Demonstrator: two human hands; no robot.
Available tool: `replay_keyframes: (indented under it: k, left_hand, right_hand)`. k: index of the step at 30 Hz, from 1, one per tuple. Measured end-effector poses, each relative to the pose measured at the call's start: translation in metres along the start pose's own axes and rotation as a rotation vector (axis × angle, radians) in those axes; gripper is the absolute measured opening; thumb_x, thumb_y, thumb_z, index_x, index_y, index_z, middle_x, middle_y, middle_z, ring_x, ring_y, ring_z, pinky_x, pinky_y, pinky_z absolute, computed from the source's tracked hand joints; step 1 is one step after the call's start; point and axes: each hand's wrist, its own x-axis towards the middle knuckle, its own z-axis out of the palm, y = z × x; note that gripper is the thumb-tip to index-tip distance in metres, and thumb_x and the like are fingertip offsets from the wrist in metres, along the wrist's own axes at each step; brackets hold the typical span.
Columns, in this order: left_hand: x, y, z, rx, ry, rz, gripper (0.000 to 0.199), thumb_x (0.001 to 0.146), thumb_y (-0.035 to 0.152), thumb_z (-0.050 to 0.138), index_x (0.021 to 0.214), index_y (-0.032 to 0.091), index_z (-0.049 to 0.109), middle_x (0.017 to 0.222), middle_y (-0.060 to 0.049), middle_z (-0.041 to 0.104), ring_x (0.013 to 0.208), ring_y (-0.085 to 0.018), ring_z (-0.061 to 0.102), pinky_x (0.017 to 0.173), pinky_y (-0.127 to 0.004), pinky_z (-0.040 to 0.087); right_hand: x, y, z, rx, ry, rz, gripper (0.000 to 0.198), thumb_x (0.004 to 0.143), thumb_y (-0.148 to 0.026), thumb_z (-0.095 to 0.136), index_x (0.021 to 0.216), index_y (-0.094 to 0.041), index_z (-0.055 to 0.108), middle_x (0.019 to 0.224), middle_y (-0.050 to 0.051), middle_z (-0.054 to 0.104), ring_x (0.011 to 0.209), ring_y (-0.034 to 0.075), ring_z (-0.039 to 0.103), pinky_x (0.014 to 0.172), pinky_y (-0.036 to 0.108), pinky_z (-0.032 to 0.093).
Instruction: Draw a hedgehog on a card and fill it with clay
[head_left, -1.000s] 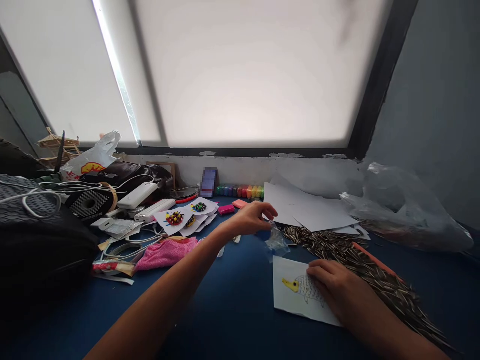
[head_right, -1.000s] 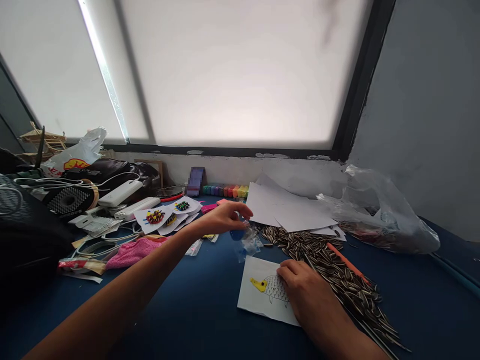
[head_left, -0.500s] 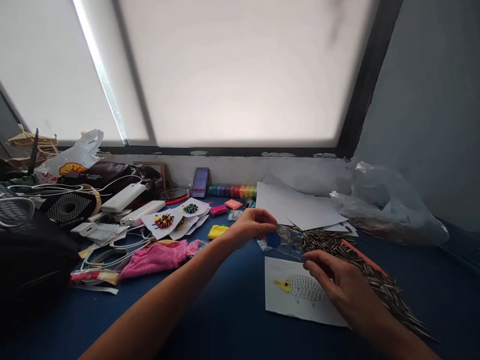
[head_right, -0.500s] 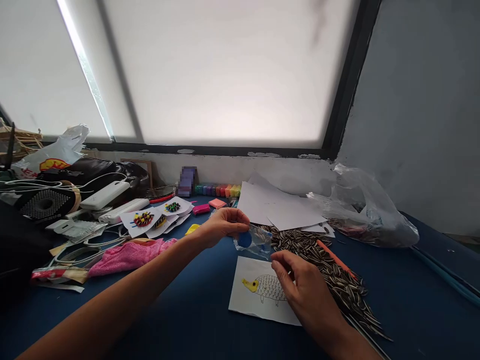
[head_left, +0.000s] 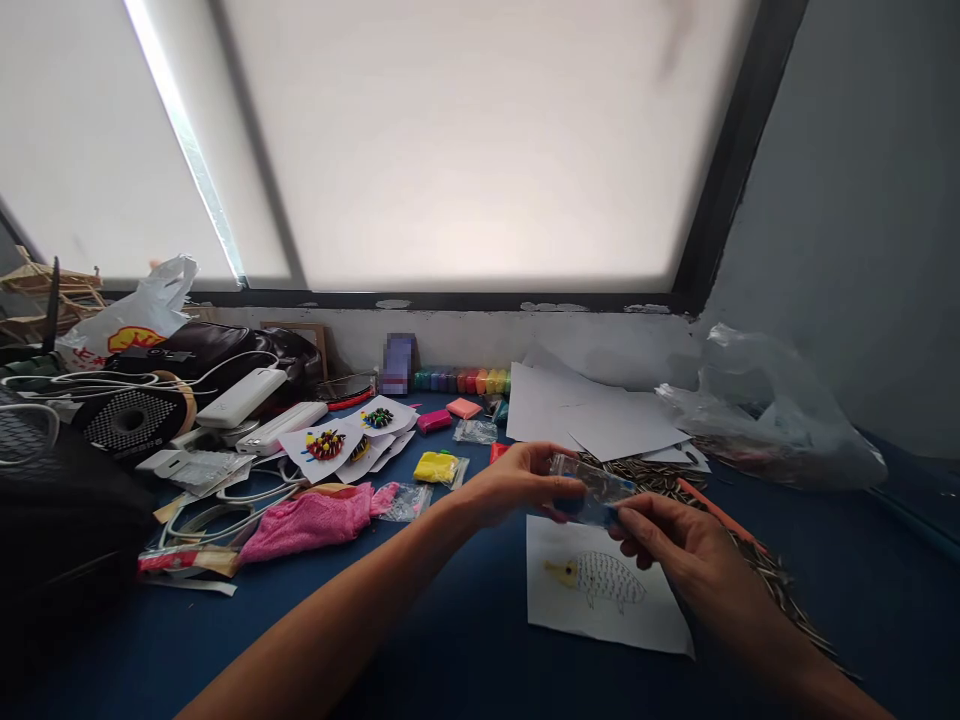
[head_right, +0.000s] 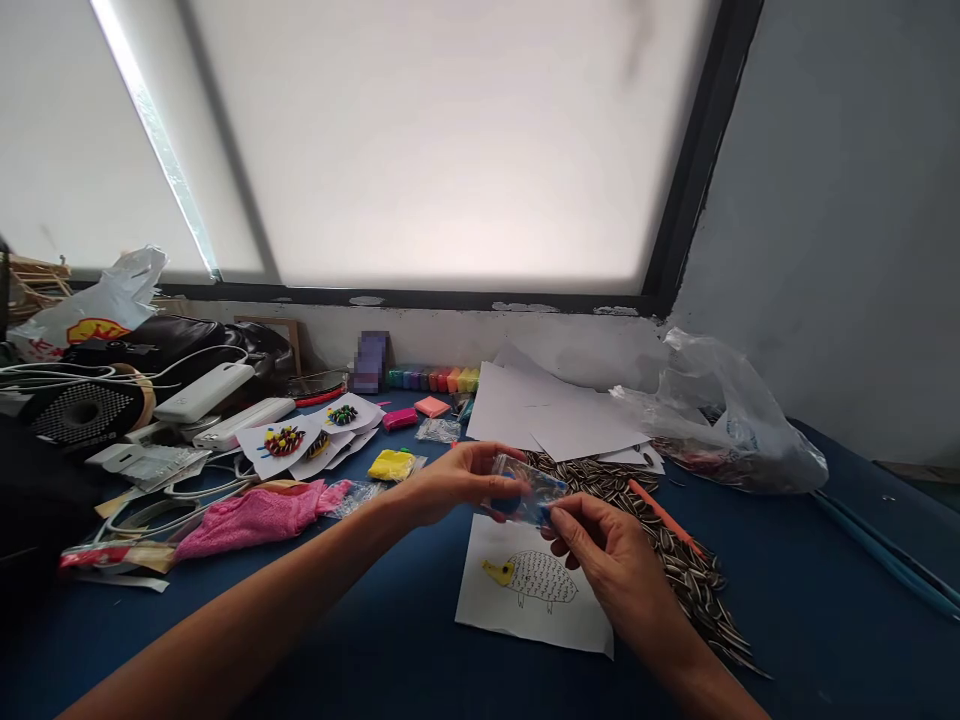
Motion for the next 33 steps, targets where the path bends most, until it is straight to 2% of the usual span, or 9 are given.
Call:
replay_keyframes:
  k: [2,5,9,14,18,22,28,30,33]
  left_hand:
    - [0.0,-0.004,0.002,-0.042,-0.079,-0.041,0.046,0.07,0.04,0.078,0.103,0.011,0.063,0.087,-0.008,0.07,0.068,-0.016,0.067,0.066,-0.03,0.053]
    - [0.0,-0.007,0.005,-0.113,-0.113,-0.043,0.042,0.07,0.041,0.078,0.094,0.011,0.063,0.084,-0.009,0.07,0.067,-0.018,0.069,0.065,-0.031,0.053]
    - [-0.002,-0.008,0.007,-0.147,-0.171,-0.065,0.042,0.067,0.035,0.08,0.099,0.012,0.065,0.087,-0.008,0.071,0.071,-0.017,0.069,0.07,-0.032,0.054]
    - [-0.001,-0.015,0.013,-0.118,-0.081,-0.081,0.037,0.065,0.039,0.08,0.082,0.009,0.067,0.074,-0.006,0.068,0.065,-0.016,0.067,0.065,-0.028,0.053]
    - [0.001,-0.014,0.014,-0.129,-0.009,-0.061,0.037,0.063,0.039,0.081,0.078,0.009,0.066,0.069,-0.005,0.066,0.061,-0.017,0.067,0.06,-0.027,0.052]
    - [-0.001,-0.008,0.014,-0.116,-0.008,-0.037,0.035,0.062,0.037,0.082,0.078,0.009,0.067,0.073,-0.005,0.066,0.061,-0.015,0.066,0.06,-0.026,0.051]
    - [-0.001,-0.011,0.011,-0.095,-0.103,0.002,0.028,0.068,0.031,0.079,0.086,0.012,0.071,0.075,-0.003,0.068,0.06,-0.009,0.061,0.057,-0.02,0.045]
    - [0.001,-0.013,0.011,-0.084,-0.074,0.035,0.026,0.068,0.031,0.079,0.08,0.011,0.071,0.073,-0.003,0.067,0.057,-0.008,0.059,0.054,-0.02,0.044]
    - [0.003,-0.013,0.013,-0.096,-0.011,0.056,0.029,0.065,0.034,0.08,0.074,0.009,0.068,0.067,-0.003,0.065,0.057,-0.011,0.062,0.057,-0.023,0.048]
  right_hand:
    - [0.001,0.001,-0.002,0.009,0.007,0.001,0.041,0.08,-0.06,0.057,0.072,-0.021,0.065,0.063,0.001,0.06,0.061,0.016,0.056,0.059,0.028,0.049]
    - [0.001,0.0,-0.003,0.035,-0.005,0.014,0.04,0.08,-0.059,0.058,0.069,-0.021,0.064,0.062,0.0,0.058,0.06,0.015,0.053,0.058,0.026,0.047]
    - [-0.001,0.0,-0.001,0.066,-0.047,0.052,0.041,0.078,-0.06,0.061,0.067,-0.021,0.062,0.062,-0.001,0.056,0.059,0.014,0.051,0.057,0.026,0.046]
    - [0.0,0.003,0.002,0.093,-0.087,0.031,0.047,0.081,-0.064,0.052,0.07,-0.02,0.063,0.061,0.0,0.055,0.058,0.015,0.053,0.056,0.026,0.047]
    - [0.002,0.003,0.0,0.113,-0.057,0.021,0.048,0.083,-0.064,0.05,0.075,-0.019,0.065,0.066,0.002,0.059,0.06,0.015,0.055,0.054,0.026,0.047]
    - [0.003,0.002,0.0,0.116,-0.055,0.063,0.045,0.077,-0.063,0.059,0.075,-0.019,0.066,0.062,0.0,0.058,0.058,0.014,0.054,0.053,0.025,0.047]
    - [0.003,0.001,0.0,0.153,-0.073,0.069,0.036,0.076,-0.055,0.065,0.073,-0.019,0.066,0.066,0.0,0.06,0.062,0.013,0.054,0.056,0.024,0.045]
    - [0.004,-0.002,0.0,0.161,-0.064,0.065,0.039,0.077,-0.057,0.064,0.07,-0.018,0.066,0.062,-0.001,0.057,0.059,0.013,0.053,0.055,0.024,0.045]
    - [0.006,-0.005,0.003,0.168,-0.037,0.073,0.044,0.08,-0.061,0.058,0.072,-0.018,0.066,0.062,0.0,0.057,0.058,0.013,0.054,0.053,0.024,0.045]
